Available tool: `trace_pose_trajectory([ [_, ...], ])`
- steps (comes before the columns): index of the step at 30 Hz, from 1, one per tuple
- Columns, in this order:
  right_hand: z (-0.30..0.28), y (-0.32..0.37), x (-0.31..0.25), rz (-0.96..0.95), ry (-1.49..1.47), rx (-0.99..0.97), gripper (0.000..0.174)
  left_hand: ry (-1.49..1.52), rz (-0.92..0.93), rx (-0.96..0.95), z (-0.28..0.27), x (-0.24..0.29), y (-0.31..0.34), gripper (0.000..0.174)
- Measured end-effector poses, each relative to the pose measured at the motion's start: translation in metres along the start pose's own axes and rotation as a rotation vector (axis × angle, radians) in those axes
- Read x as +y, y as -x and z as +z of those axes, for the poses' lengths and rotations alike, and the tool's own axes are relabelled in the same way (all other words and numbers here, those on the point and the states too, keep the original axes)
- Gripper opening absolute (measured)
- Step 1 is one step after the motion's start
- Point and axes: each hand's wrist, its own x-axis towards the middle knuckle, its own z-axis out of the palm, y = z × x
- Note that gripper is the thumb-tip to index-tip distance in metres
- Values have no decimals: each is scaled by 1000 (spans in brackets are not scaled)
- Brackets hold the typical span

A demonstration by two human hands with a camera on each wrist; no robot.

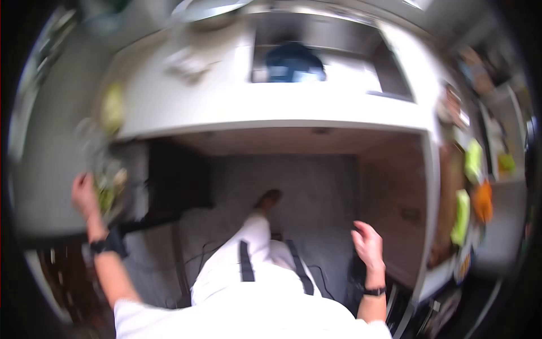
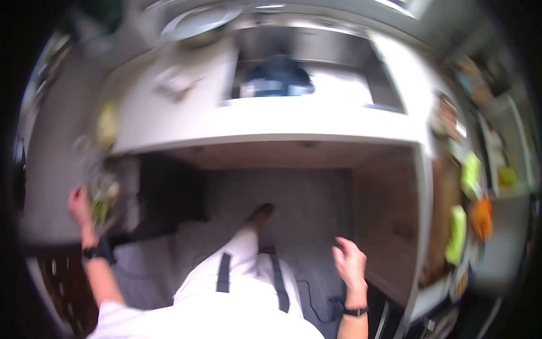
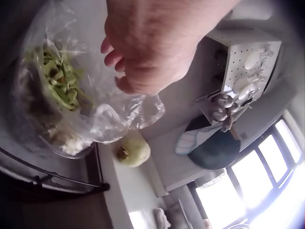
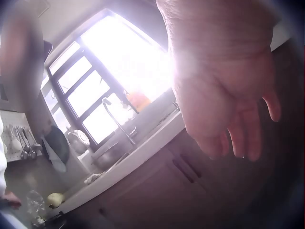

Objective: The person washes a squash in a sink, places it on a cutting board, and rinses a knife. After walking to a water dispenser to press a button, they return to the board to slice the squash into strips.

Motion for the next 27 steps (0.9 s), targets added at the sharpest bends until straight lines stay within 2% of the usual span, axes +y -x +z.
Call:
trace_pose_trajectory([
  [1,-6,3,-12,-17,41,26,29,17,0,-140,16,-85,-39,33],
  [2,-9,2,-13,-23,95,41,27,-206,13,-222,16,-102,-39,39],
  [3,-13,0,-14,-36,142,33,26,-282,52,-184,30,-143,-52,38],
  [4,-18,-1,-12,-34,151,70,25,-356,134,-173,35,-154,-60,42],
  [5,-24,1,-11,-48,154,96,24,-425,22,-142,37,-120,-52,43],
  [6,-31,3,-13,-11,169,121,24,-389,61,-157,46,-84,-46,43],
  [7,-41,6,-16,-1,182,167,24,-271,168,-128,53,-48,-45,40],
  [8,-65,-10,-2,29,172,181,23,-180,291,-114,64,23,-42,37],
  [9,-76,-12,4,41,178,222,22,-148,327,-130,84,64,-33,37],
  [11,-100,-9,9,63,200,379,20,301,514,-247,131,153,-12,30],
  [15,-146,21,36,230,228,559,18,579,901,-409,181,327,73,13],
  [16,-158,33,48,263,244,593,17,635,930,-492,181,363,99,10],
  [19,-195,63,81,357,220,705,15,837,1004,-709,187,441,168,7],
  [20,-209,74,94,408,208,730,16,849,1109,-701,184,464,192,6],
  [24,-264,101,157,571,207,771,20,953,1249,-794,151,531,292,10],
  [27,-303,105,210,575,234,769,24,993,1393,-790,121,573,374,17],
])
